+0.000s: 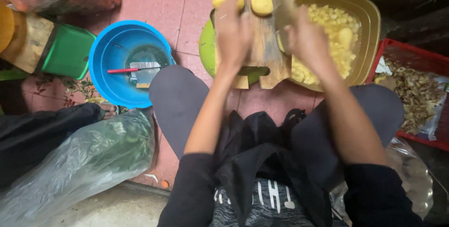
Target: Slicing peeled potatoes into wavy chips using a manual slicer and a knife on a wooden board.
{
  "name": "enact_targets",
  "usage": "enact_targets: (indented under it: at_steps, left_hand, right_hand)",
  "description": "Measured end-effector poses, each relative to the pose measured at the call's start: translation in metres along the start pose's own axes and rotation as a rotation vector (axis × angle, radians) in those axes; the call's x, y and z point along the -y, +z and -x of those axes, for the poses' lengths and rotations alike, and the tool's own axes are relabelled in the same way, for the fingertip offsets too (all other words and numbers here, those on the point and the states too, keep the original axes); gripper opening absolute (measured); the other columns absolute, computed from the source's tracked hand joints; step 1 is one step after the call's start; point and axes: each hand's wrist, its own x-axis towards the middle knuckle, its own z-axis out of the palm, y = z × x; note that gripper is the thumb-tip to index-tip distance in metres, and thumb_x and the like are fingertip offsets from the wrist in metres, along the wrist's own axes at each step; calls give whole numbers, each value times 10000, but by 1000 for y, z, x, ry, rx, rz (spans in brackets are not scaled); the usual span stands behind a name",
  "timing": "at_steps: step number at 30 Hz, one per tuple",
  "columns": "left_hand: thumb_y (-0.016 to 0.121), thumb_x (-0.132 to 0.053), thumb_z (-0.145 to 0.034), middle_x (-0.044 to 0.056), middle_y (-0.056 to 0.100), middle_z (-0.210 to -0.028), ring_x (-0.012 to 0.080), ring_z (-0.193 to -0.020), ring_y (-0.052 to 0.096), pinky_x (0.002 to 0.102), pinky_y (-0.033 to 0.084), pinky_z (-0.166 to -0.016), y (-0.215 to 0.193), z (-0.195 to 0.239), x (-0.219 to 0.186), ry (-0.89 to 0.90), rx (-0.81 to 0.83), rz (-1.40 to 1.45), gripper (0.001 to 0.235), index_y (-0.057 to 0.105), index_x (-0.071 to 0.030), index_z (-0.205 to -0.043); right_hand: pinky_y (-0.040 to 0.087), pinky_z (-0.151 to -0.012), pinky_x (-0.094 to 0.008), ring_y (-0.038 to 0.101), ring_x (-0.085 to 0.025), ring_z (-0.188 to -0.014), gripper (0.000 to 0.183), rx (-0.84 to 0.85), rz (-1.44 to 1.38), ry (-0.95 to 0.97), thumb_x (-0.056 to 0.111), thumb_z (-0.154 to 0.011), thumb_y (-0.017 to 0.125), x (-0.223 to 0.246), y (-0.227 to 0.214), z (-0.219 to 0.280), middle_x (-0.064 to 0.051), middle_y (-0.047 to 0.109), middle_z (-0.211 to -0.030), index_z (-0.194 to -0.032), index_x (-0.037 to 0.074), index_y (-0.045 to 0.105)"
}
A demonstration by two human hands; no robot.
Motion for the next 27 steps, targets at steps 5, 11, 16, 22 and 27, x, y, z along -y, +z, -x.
enact_targets:
  at_steps: [5,11,16,22,27]
  left_hand:
    - [603,-60,-961,128,610,-1302,279,-1170,619,364,548,-972,-56,24,-1,-135,-17,14,441,495,-63,-1388]
    - [595,-31,-948,96,652,-1053,152,-785,630,262,563,-671,-50,51,11,-259,48,87,390,522,-34,-1331]
    - [793,-248,-842,266,671,-1203,279,-897,746,371,653,-772,-20,70,-1,-315,436,54,669,502,67,-1357]
    - [708,-45,-853,127,616,-1165,298,-1018,674,412,588,-928,11,63,15,-101,425,184,443,562,-54,-1272]
    - [718,-76,-841,53,617,-1047,206,-869,638,311,550,-787,3,57,10,22,356,222,200,666,-50,-1033]
  right_hand:
    - [410,-334,-378,522,-235,-402,127,-250,271,-377,120,-1071,505,41,60,20,-61,574,-615,-1109,7,462]
    - [521,-455,-322,558,-199,-557,563,-22,-220,-286,89,-1010,587,51,5,11,-297,595,-1368,-1553,115,439]
    - [553,-440,-274,644,-226,-680,395,-205,-629,-297,-66,-1128,544,19,-31,12,-234,642,-1058,-1485,-109,380]
    - [528,-521,-524,692,-371,-607,265,-181,39,-265,88,-1076,747,9,-4,11,-231,715,-807,-1193,-5,528]
    - [509,-480,-518,653,-418,-538,354,-224,94,-283,40,-1019,691,7,18,6,-224,662,-702,-1295,-90,510]
